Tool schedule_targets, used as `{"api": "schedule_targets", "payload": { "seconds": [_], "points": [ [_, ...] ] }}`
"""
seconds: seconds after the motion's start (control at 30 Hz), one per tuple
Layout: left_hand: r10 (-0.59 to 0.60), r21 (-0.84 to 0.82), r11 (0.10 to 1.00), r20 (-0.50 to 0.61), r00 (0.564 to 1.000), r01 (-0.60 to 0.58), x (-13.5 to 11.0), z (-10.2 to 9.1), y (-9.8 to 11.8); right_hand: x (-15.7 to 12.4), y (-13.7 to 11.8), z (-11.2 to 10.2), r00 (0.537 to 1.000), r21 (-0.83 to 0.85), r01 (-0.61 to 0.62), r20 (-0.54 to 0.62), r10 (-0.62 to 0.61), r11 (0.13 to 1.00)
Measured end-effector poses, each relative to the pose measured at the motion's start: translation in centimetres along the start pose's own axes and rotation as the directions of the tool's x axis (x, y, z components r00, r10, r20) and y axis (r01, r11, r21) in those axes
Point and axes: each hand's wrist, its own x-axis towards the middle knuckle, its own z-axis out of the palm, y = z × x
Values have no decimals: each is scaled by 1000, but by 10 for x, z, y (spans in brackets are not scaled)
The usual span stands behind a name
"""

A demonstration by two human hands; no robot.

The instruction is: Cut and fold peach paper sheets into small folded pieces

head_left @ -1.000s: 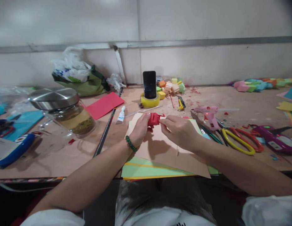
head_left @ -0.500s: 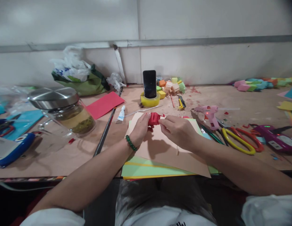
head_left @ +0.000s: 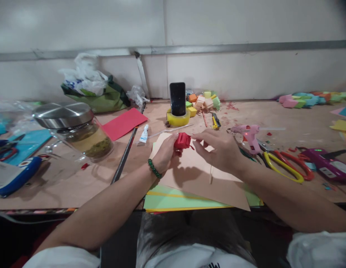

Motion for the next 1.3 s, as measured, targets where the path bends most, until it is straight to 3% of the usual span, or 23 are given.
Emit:
{"api": "schedule_targets", "payload": {
  "seconds": [0.1, 0.33, 0.57, 0.8, 1.03, 1.3],
  "points": [
    [-66, -23, 998, -3, 998, 66, -1, 3, 5, 4, 5, -4, 997, 21, -51, -48, 52, 998],
    [-95, -35, 995, 38, 995, 96, -5, 7, 11, 3, 10, 3, 991, 40, -136, 7, 136, 990],
    [-160, -6, 987, -2, 987, 160, -8, 10, 14, 5, 10, 2, 983, 105, -181, 64, 175, 978],
    [-207, -34, 978, -1, 978, 207, -10, 11, 18, 6, 11, -4, 935, 193, -342, 162, 314, 920],
    [-137, -22, 990, 57, 989, 139, -8, 8, 13, 6, 16, 2, 866, 331, -492, 280, 414, 806],
    [-138, -9, 990, 73, 988, 139, -10, 9, 14, 4, 14, 10, 847, 360, -531, 270, 459, 767]
  ]
}}
